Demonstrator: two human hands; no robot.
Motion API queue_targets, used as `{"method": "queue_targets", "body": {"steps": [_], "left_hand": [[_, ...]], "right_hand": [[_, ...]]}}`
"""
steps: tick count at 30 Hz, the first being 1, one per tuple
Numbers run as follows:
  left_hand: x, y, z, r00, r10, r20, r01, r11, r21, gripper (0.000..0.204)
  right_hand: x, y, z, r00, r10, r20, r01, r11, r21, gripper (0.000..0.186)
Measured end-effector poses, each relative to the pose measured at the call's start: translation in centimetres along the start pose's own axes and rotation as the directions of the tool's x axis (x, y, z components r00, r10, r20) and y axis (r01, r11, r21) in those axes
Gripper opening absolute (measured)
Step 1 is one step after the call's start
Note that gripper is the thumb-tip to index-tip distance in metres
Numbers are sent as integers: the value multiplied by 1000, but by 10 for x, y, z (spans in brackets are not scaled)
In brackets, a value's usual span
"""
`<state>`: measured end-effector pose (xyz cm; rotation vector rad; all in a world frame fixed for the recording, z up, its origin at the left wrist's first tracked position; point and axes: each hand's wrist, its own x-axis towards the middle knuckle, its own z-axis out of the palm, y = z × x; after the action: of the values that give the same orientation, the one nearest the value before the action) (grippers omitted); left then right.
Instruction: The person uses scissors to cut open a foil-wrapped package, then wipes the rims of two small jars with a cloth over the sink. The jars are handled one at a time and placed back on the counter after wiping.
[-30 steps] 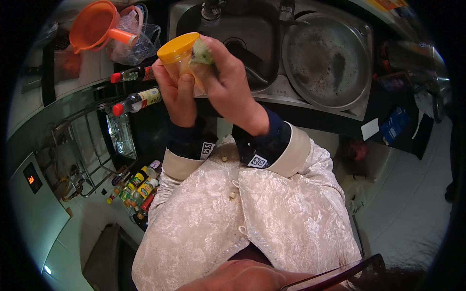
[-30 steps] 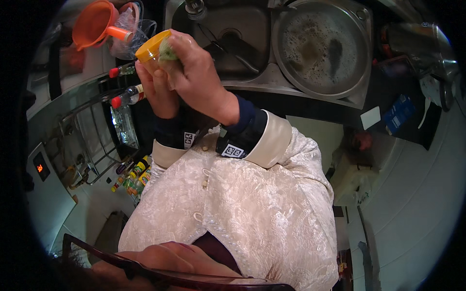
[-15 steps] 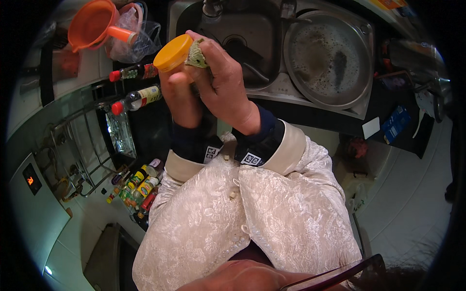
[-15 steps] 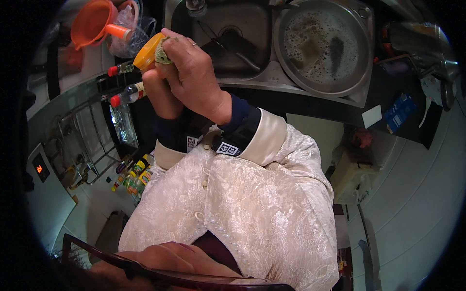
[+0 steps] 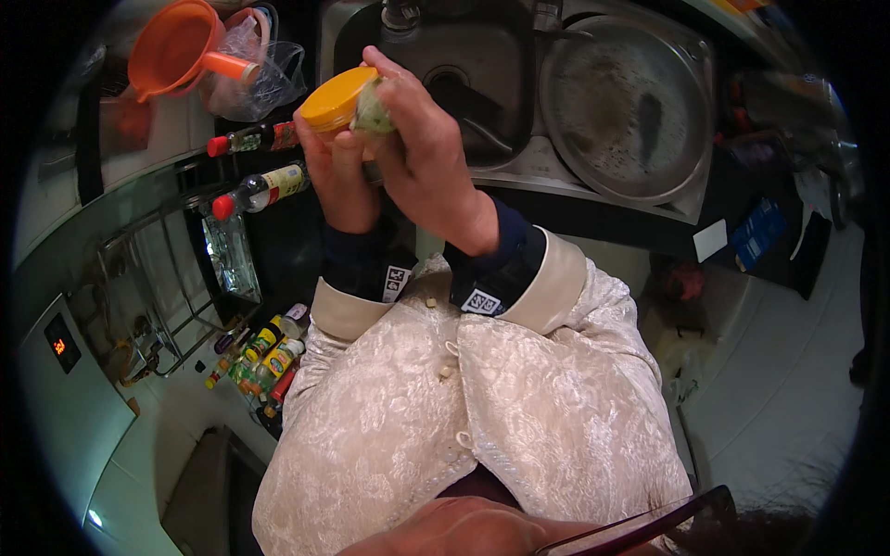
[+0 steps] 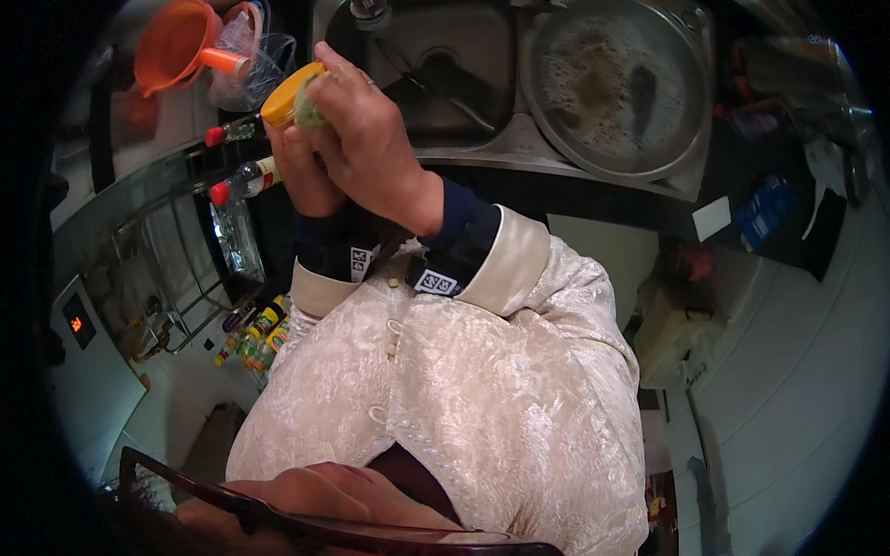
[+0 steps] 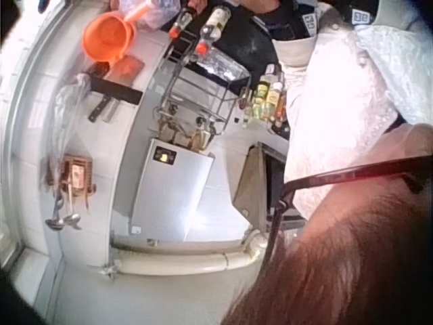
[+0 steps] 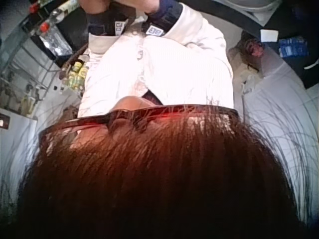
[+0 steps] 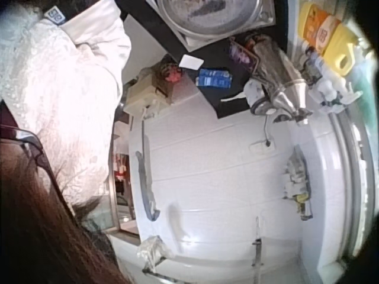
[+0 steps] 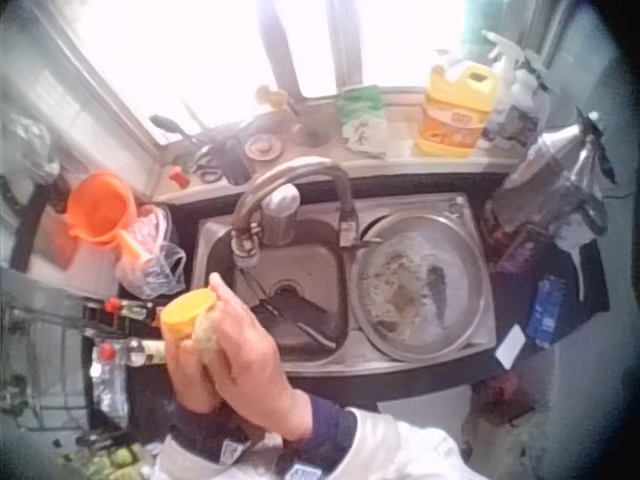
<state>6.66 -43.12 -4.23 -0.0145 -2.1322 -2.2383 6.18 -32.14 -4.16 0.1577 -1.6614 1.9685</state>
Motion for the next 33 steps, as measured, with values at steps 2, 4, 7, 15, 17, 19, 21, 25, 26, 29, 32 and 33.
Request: {"method": "queue_targets", "body": {"steps": [2, 4, 7, 15, 17, 19, 21, 25, 26, 29, 32, 33], "left_hand": [[-4, 0, 0, 1000, -22, 3, 22, 995, -101, 74], [-8, 0, 2, 998, -47, 29, 52, 973, -227, 79], [-9, 0, 2, 997, -77, 28, 81, 955, -285, 80], [-7, 15, 0, 995, 99, -14, -98, 995, 34, 80], [-12, 17, -2, 994, 73, 81, -71, 997, -28, 80], [-13, 15, -6, 994, -3, 108, 9, 998, -56, 84], [-12, 9, -7, 987, -145, 70, 155, 975, -162, 84], [-6, 0, -8, 961, -260, -90, 229, 937, -263, 66], [-4, -2, -8, 957, -273, -100, 220, 905, -365, 64], [-1, -2, -8, 972, -218, -83, 194, 953, -231, 65], [-1, -3, -9, 956, -289, -54, 243, 880, -409, 68], [0, -4, -9, 947, -320, -33, 265, 832, -487, 68]], "right_hand": [[1, 1, -5, 973, 220, 68, -227, 967, 113, 18], [8, 7, -10, 890, 430, 151, -455, 819, 350, 12], [12, 7, -12, 840, 498, 215, -541, 734, 411, 8], [7, -7, -8, 952, 293, 84, -297, 954, 31, 12], [13, 4, -13, 801, 545, 249, -594, 665, 453, 5], [11, 9, -15, 783, 575, 238, -620, 690, 373, 5], [7, 10, -13, 801, 559, 214, -572, 609, 550, 6], [-3, 2, -4, 942, 327, 79, -337, 908, 248, 8], [-7, -2, 2, 974, 216, 63, -223, 964, 143, 13], [-9, -1, 7, 991, -84, 108, 110, 958, -263, 22], [-6, 11, 9, 986, 158, 58, -159, 987, 6, 15], [-6, 15, 7, 953, 289, 91, -297, 949, 104, 15]]}}
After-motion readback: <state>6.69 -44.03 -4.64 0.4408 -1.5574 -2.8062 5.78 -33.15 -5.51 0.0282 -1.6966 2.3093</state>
